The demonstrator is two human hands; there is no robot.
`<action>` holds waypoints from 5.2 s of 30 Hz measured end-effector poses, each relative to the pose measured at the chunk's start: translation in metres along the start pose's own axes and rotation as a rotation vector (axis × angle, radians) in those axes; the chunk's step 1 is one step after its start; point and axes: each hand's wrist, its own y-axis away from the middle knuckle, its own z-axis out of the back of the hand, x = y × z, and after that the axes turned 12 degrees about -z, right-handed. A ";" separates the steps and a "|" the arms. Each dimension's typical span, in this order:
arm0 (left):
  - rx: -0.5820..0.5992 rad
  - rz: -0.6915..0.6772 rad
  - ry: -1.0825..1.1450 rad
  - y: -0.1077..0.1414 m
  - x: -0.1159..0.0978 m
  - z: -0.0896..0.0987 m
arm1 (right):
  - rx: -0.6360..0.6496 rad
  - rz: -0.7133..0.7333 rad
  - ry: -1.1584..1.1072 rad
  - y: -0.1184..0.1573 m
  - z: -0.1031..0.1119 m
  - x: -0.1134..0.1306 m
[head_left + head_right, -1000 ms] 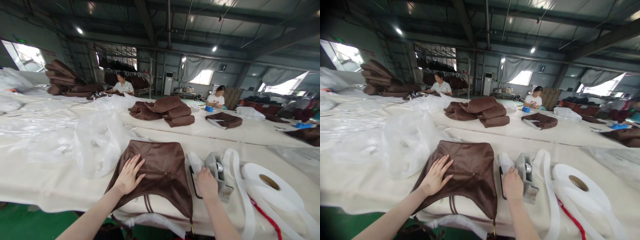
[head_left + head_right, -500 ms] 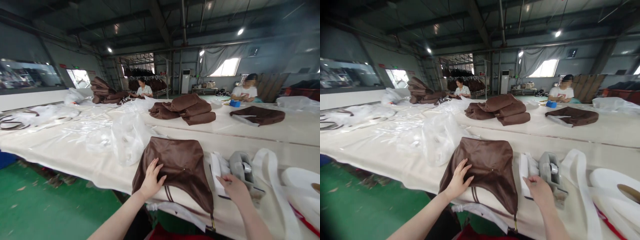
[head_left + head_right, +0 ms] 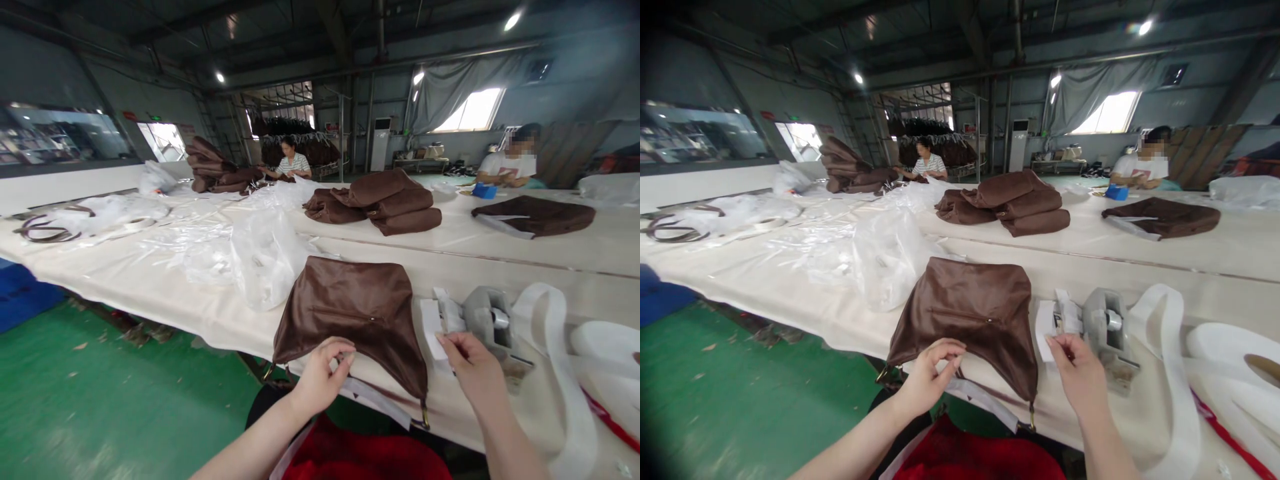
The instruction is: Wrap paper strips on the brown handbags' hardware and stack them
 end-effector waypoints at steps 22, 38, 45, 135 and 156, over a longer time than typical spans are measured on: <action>-0.662 0.580 0.445 0.084 0.016 0.063 | 1.051 0.243 -0.098 0.170 -0.146 0.043; -0.386 0.640 0.073 0.183 0.027 0.145 | 1.414 -0.453 -0.515 0.144 -0.225 0.100; -0.327 0.691 0.245 0.184 0.037 0.141 | 1.384 -0.742 -0.663 0.151 -0.226 0.100; 0.087 0.465 -0.098 0.134 0.026 0.119 | 0.657 0.288 0.015 0.138 -0.223 0.081; 0.140 0.421 -0.374 0.095 0.048 0.107 | 0.940 0.111 -0.152 0.125 -0.247 0.069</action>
